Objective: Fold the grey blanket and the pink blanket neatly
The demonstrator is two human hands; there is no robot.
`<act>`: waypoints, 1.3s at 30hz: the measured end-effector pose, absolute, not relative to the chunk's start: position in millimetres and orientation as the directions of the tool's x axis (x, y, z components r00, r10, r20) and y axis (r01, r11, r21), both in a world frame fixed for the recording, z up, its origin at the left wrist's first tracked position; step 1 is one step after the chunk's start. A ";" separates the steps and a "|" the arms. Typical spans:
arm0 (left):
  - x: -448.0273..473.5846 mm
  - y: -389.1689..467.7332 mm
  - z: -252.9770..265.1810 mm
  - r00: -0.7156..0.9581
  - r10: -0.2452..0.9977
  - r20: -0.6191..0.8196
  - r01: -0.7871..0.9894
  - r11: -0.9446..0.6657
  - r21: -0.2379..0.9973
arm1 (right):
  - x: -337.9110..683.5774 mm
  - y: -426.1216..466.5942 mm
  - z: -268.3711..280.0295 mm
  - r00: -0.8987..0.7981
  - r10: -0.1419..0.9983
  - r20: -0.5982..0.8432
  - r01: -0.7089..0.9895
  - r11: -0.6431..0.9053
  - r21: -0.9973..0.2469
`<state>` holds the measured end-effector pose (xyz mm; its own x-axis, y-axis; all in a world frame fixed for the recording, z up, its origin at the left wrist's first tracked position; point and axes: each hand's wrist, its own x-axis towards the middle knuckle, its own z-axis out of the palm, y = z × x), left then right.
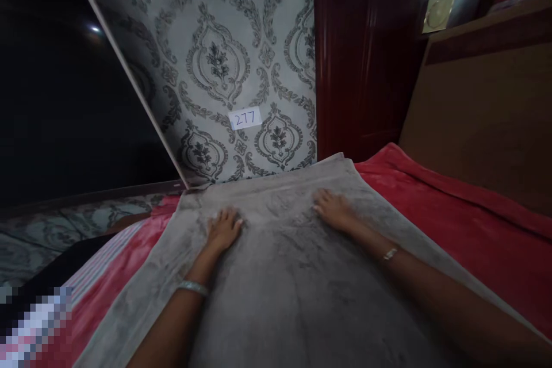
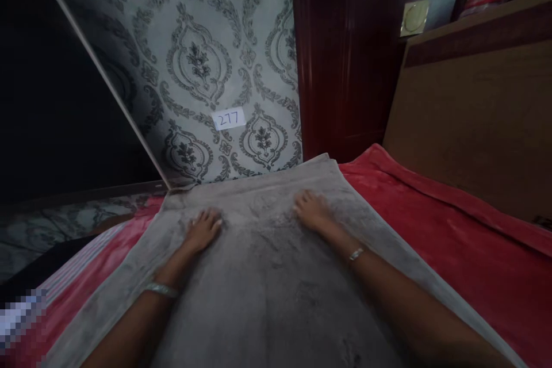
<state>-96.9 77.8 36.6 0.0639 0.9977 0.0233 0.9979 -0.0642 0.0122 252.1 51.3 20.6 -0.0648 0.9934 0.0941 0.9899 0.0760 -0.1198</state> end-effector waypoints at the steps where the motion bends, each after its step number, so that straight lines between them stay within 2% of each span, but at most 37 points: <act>1: -81.4 83.3 40.4 0.114 0.993 0.042 0.993 -0.114 0.011 | 227.1 57.6 23.9 -0.175 0.979 0.100 0.972 0.189 -0.144; 4: -40.9 96.2 36.9 0.194 0.977 0.088 0.981 -0.194 -0.004 | 164.3 73.9 22.0 -0.330 0.937 0.113 0.924 0.345 -0.165; 7: -23.4 100.8 16.4 0.201 0.976 0.090 0.980 -0.199 -0.027 | 141.0 88.4 8.3 -0.410 0.906 0.107 0.886 0.423 -0.190; 9: -23.5 102.0 4.2 0.201 0.976 0.083 0.980 -0.198 -0.032 | 153.6 98.9 1.3 -0.412 0.906 0.100 0.887 0.424 -0.182; 11: -26.8 103.8 -1.5 0.200 0.978 0.065 0.980 -0.199 -0.025 | 187.1 108.5 -0.4 -0.320 0.944 0.084 0.932 0.330 -0.153; 14: -29.6 107.8 -1.6 0.192 0.981 0.032 0.981 -0.191 -0.010 | 263.2 113.1 2.2 -0.065 0.997 0.048 0.988 0.071 -0.138; 19: -28.6 112.1 -1.3 0.191 0.981 0.039 0.982 -0.191 -0.006 | 383.7 86.0 -10.1 0.355 0.935 0.005 0.924 -0.350 -0.157; 23: -28.3 111.7 -1.4 0.196 0.979 0.048 0.980 -0.197 0.003 | 420.1 64.3 -20.3 0.445 0.895 0.010 0.880 -0.436 -0.187; 26: -28.4 110.3 -0.5 0.207 0.976 0.073 0.978 -0.208 0.007 | 403.1 57.2 -12.4 0.483 0.875 0.010 0.863 -0.475 -0.172; 29: -28.4 108.4 -0.1 0.214 0.971 0.103 0.977 -0.215 0.001 | 350.3 50.6 -0.2 0.388 0.919 0.075 0.912 -0.372 -0.171; 31: -27.7 106.6 0.1 0.222 0.968 0.113 0.975 -0.223 -0.004 | 304.8 42.0 3.5 0.171 0.979 0.114 0.975 -0.151 -0.162; 34: -24.9 102.5 0.3 0.230 0.967 0.112 0.973 -0.230 -0.010 | 247.8 22.2 -1.8 -0.039 0.994 0.103 0.988 0.054 -0.146; 36: -23.8 98.0 0.4 0.213 0.974 0.083 0.977 -0.213 -0.010 | 228.2 8.3 -9.4 -0.117 0.989 0.086 0.984 0.127 -0.127; 39: -32.5 88.2 1.5 0.196 0.980 0.031 0.980 -0.196 -0.021 | 223.3 -5.4 -18.4 -0.124 0.989 0.077 0.986 0.132 -0.106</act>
